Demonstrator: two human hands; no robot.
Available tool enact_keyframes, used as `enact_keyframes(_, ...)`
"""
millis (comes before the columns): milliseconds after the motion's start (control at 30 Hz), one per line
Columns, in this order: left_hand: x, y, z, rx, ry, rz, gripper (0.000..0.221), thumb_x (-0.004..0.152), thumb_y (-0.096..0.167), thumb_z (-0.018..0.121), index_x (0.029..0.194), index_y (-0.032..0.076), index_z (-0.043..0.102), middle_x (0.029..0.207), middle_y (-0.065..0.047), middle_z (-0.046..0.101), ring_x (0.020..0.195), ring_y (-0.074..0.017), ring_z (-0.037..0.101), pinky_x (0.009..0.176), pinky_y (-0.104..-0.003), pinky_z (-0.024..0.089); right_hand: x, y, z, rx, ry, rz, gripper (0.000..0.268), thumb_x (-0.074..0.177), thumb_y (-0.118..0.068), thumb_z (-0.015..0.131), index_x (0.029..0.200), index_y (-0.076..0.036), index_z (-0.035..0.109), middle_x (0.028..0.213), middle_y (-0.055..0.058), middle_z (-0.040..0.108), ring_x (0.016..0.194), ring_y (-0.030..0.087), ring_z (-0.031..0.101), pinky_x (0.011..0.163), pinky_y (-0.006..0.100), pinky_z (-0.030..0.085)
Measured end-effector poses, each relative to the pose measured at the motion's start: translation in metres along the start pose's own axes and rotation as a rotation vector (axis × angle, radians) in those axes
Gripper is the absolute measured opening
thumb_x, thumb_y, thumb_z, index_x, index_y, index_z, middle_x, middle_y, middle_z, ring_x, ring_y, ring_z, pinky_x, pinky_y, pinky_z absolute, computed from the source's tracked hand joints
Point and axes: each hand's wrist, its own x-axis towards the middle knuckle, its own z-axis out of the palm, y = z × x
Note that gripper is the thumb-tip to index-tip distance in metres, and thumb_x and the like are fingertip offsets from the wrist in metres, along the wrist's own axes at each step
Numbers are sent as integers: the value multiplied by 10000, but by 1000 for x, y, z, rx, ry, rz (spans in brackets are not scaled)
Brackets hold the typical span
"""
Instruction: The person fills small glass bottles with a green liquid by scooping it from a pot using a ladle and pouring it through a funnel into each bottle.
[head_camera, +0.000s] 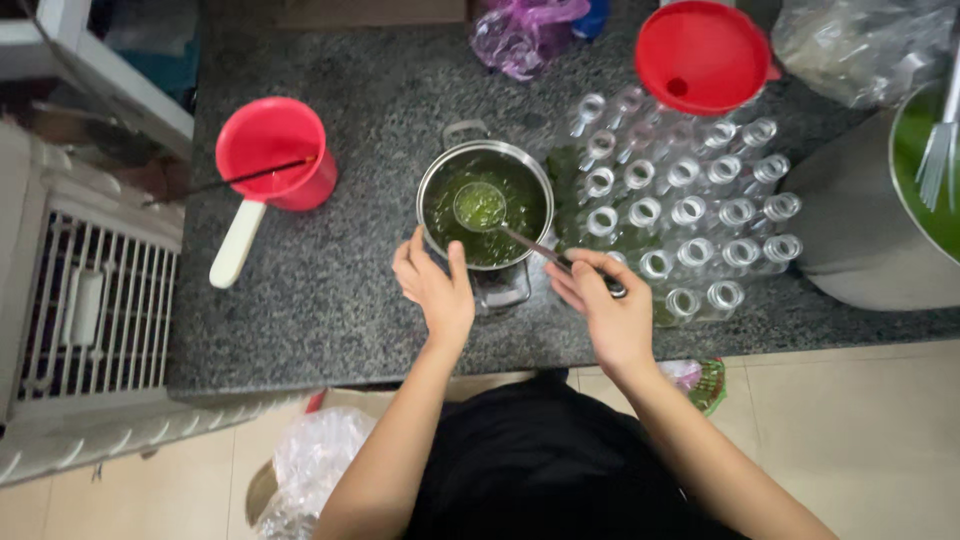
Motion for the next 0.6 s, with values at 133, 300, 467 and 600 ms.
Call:
enact_keyframes(133,46,85,-7,-296,0,194,435,1054,223,603,1422,4,526,1234,-170,572,1131,-292,572,1009,-413,472,-1,-14,-5,-21,-34,-39,271,1018,-80,562,1191,120,622,1148,202,694,1101,315,733,983,394,604)
enact_keyframes(300,98,193,36,-363,-472,168,438,1002,293,567,1320,1,641,797,-117,718,691,-277,712,698,-399,544,5,-31,-19,11,-60,-58,259,1017,-93,584,1171,105,647,1134,197,718,1078,287,741,955,384,612)
enact_keyframes(467,131,221,137,-50,-596,78,632,971,511,551,1281,-37,610,1056,-268,715,1049,-398,686,919,-467,509,6,-36,-28,55,-38,-57,244,1001,-75,590,1166,88,666,1116,173,720,1052,272,749,914,374,626)
enact_keyframes(600,143,198,206,12,-595,-49,729,950,563,574,1246,-103,577,1172,-355,650,1165,-442,638,1005,-465,485,1,-40,-36,63,-32,-43,237,1007,-78,585,1145,86,687,1104,160,735,1047,237,749,926,338,632)
